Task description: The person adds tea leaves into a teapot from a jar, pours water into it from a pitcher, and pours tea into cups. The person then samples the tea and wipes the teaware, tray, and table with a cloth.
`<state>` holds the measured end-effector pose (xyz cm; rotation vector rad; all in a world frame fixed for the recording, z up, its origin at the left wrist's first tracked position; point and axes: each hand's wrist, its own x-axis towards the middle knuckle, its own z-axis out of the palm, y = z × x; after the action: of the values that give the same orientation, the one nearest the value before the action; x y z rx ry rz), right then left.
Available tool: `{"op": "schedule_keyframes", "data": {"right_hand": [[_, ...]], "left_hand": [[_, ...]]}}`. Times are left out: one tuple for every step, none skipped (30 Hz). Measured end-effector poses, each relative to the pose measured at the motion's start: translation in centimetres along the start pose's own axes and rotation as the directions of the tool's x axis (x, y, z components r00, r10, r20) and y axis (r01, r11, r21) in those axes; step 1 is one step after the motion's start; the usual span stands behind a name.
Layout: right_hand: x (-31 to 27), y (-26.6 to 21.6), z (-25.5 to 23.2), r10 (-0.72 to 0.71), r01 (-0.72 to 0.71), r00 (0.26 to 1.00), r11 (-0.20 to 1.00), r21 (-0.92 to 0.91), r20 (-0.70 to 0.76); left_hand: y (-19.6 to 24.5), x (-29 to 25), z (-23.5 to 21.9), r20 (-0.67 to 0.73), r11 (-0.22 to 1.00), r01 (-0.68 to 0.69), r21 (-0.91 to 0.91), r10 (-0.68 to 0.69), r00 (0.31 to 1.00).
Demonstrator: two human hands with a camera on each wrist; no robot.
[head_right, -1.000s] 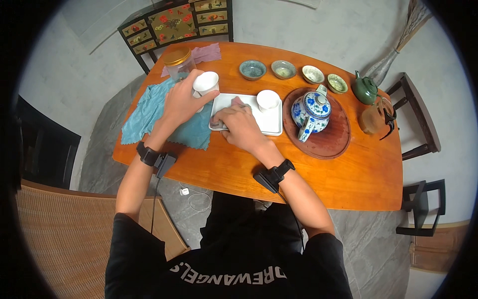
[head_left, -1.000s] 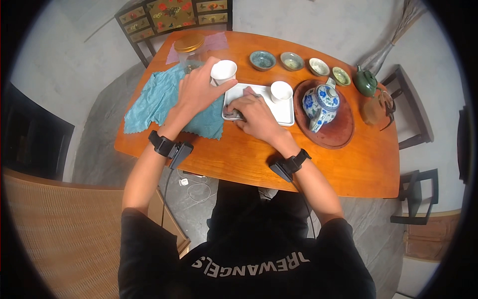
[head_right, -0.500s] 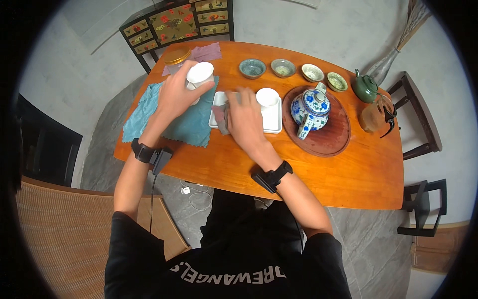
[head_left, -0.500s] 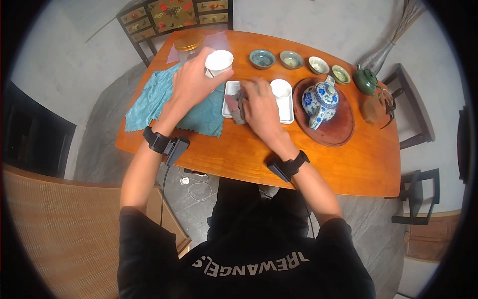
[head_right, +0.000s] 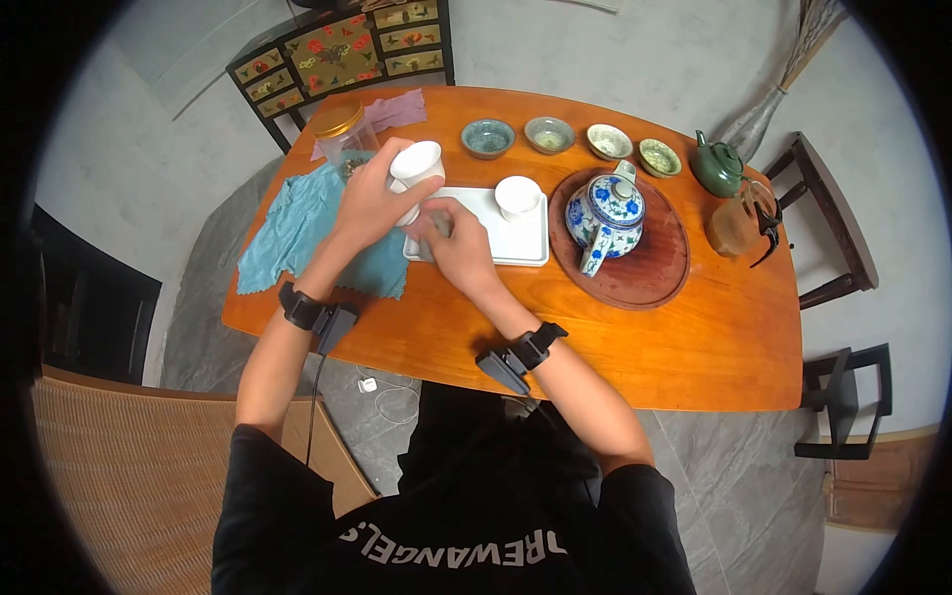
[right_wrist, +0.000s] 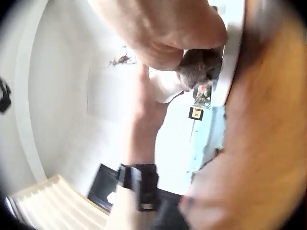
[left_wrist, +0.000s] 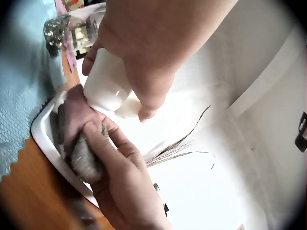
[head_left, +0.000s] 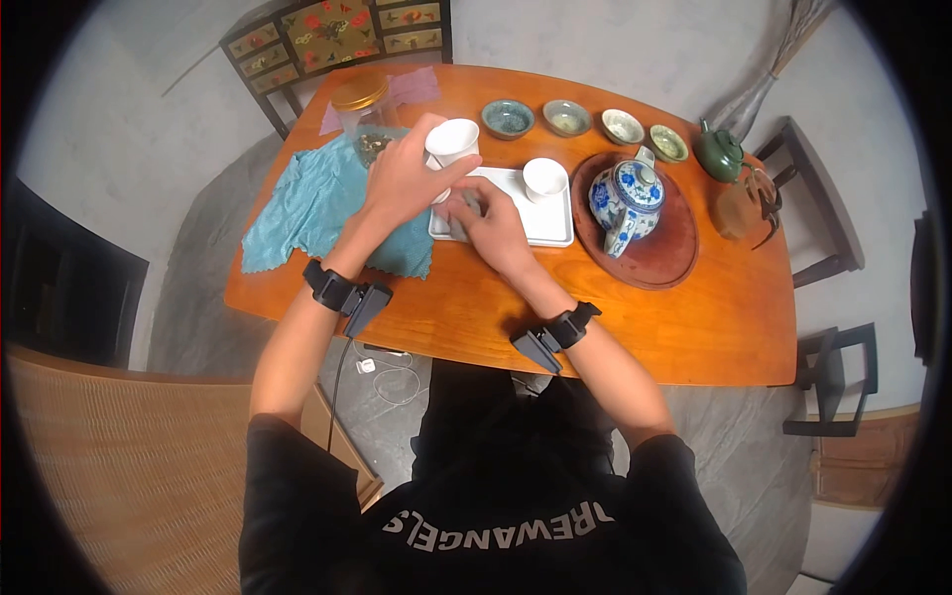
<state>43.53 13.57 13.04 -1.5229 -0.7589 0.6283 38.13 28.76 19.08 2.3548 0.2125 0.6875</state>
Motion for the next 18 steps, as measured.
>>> {"op": "schedule_keyframes", "data": {"right_hand": [[0.1,0.2,0.3,0.036,-0.007,0.998,0.910,0.414,-0.061],[0.2,0.5,0.2,0.038,-0.010,0.997,0.909,0.416,-0.060],[0.3,0.7,0.1,0.212,-0.233,0.969,0.623,0.746,0.125],[0.3,0.7,0.0,0.280,-0.415,0.892,0.194,0.889,0.355],[0.3,0.9,-0.2,0.280,-0.414,0.892,0.193,0.890,0.354],[0.3,1.0,-0.4,0.227,-0.405,0.899,0.103,0.908,0.375],[0.4,1.1,-0.4,0.172,-0.399,0.904,0.011,0.917,0.391],[0.3,-0.3,-0.5,0.170,-0.399,0.904,0.009,0.917,0.392],[0.2,-1.8,-0.8,0.263,-0.289,0.927,0.047,0.956,0.267],[0.0,-3.3,-0.9,0.350,-0.176,0.927,0.094,0.980,0.133],[-0.2,-3.8,-1.1,0.350,-0.173,0.928,0.092,0.981,0.131],[-0.7,-4.1,-1.3,0.322,-0.164,0.941,0.155,0.974,0.107],[-1.4,-4.4,-1.4,0.296,-0.152,0.951,0.215,0.965,0.084],[-2.5,-5.2,-1.4,0.299,-0.148,0.951,0.210,0.967,0.080],[-4.1,-6.1,-1.4,0.280,-0.143,0.957,0.251,0.957,0.069],[-5.6,-6.3,-1.5,0.264,-0.141,0.963,0.295,0.945,0.061],[-7.1,-6.0,-1.8,0.268,-0.144,0.961,0.299,0.943,0.062],[-8.7,-5.7,-2.4,0.248,-0.140,0.967,0.295,0.945,0.066]], "left_hand": [[0.6,0.0,0.0,-0.008,1.000,-0.014,-0.013,0.014,1.000],[1.1,0.0,0.0,-0.005,1.000,-0.012,-0.013,0.012,1.000],[1.7,-0.1,0.1,-0.022,1.000,-0.025,-0.017,0.025,0.999],[2.2,0.0,0.1,-0.041,0.999,-0.041,-0.021,0.040,0.998],[2.5,0.0,-0.1,-0.039,0.999,-0.042,-0.021,0.041,0.998],[2.7,0.1,-0.2,-0.036,0.998,-0.058,-0.003,0.058,0.998],[3.0,0.0,-0.5,-0.034,0.997,-0.074,0.016,0.074,0.997],[3.5,-0.2,-0.9,-0.033,0.997,-0.073,0.018,0.074,0.997],[4.0,-0.6,-1.5,0.000,0.992,-0.068,0.102,0.068,0.998],[4.2,-0.8,-1.7,0.034,0.981,-0.066,0.184,0.061,0.998],[4.0,-0.8,-1.7,0.037,0.980,-0.068,0.186,0.062,0.997],[3.5,-0.9,-1.6,-0.002,0.978,-0.096,0.185,0.098,0.995],[3.3,-1.0,-1.5,-0.038,0.975,-0.122,0.184,0.131,0.991],[3.4,-0.8,-1.5,-0.030,0.975,-0.124,0.184,0.132,0.991],[3.5,-0.4,-1.5,-0.049,0.971,-0.119,0.206,0.132,0.990],[3.5,0.0,-1.4,-0.072,0.968,-0.110,0.226,0.129,0.989],[3.1,0.4,-0.9,-0.074,0.970,-0.105,0.220,0.124,0.989],[2.5,0.8,-0.2,-0.064,0.965,-0.139,0.223,0.157,0.986]]}}
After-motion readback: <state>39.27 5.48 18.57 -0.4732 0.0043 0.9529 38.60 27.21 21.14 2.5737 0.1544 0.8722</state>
